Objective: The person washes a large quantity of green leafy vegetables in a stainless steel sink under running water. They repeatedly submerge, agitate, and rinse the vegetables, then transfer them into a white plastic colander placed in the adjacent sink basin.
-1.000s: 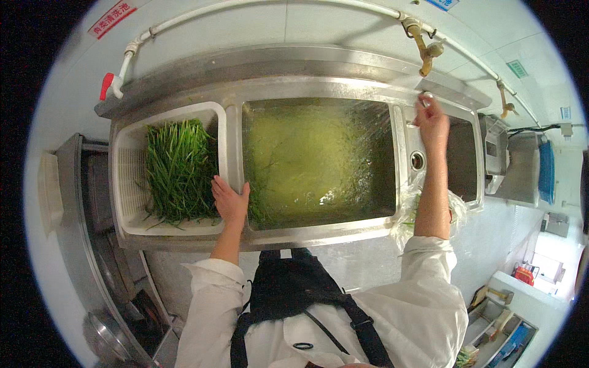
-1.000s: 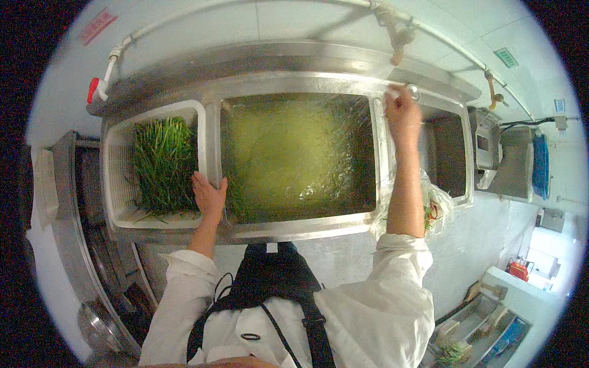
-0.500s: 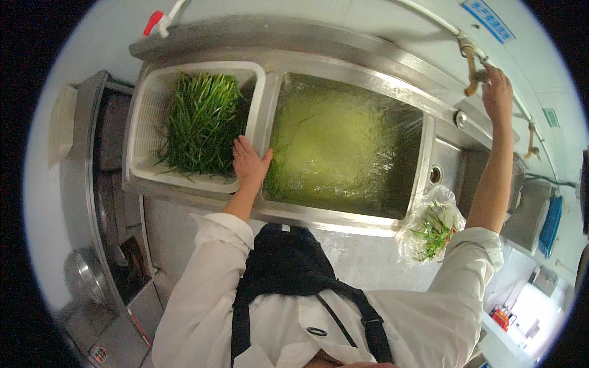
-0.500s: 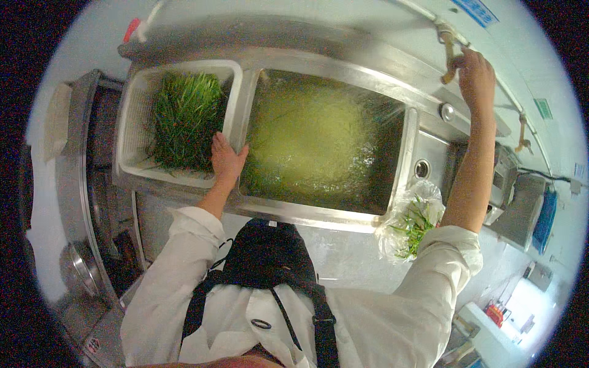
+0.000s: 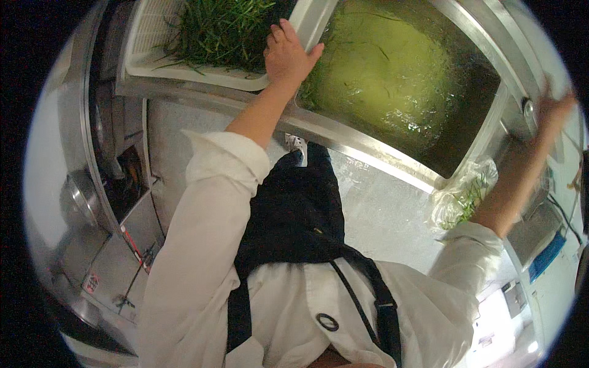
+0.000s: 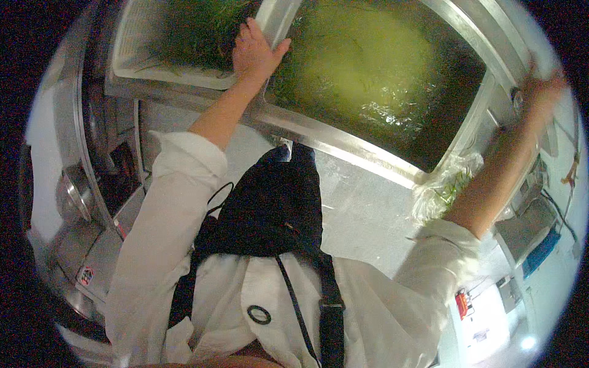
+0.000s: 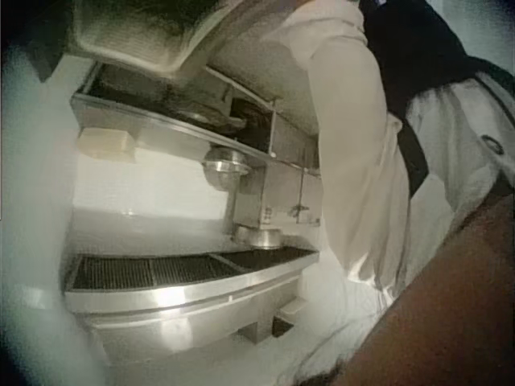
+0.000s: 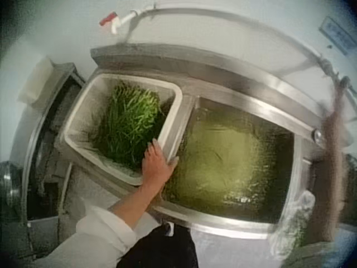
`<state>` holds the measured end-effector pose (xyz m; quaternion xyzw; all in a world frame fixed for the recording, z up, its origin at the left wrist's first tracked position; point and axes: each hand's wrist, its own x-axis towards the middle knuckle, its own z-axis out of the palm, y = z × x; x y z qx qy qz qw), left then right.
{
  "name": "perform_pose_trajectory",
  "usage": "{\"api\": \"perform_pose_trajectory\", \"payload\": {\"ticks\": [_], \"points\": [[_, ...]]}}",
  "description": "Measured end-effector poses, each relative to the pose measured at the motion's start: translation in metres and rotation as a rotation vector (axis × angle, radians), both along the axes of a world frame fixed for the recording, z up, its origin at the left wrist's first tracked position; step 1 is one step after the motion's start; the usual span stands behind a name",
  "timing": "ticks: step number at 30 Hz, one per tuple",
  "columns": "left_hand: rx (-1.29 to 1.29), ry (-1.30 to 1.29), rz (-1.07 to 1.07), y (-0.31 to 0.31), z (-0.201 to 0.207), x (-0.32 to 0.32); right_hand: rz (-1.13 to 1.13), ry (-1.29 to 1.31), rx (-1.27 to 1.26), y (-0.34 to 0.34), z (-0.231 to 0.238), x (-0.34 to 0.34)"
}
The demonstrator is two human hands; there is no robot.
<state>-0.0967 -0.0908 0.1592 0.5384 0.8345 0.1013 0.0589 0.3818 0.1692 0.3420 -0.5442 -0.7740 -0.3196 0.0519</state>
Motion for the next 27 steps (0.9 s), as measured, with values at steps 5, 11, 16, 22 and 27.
{"api": "perform_pose_trajectory", "payload": {"ticks": [5, 11, 16, 22, 27], "points": [[-0.123, -0.117, -0.147, 0.004, 0.001, -0.013, -0.027, 0.501, -0.411, -0.138, -0.192, -0.013], [-0.113, -0.040, -0.149, 0.000, -0.003, -0.015, -0.705, 0.745, -0.790, -0.216, -0.315, 0.055], [-0.121, -0.090, -0.134, -0.002, 0.001, -0.014, -0.922, 1.084, -1.136, -0.236, -0.317, -0.027], [-0.131, -0.121, -0.121, -0.003, 0.010, -0.013, -0.550, 0.980, -1.439, -0.216, -0.245, -0.147], [-0.094, -0.089, -0.139, -0.005, -0.003, -0.015, 0.105, 0.789, -0.838, -0.138, -0.253, -0.242]]}}
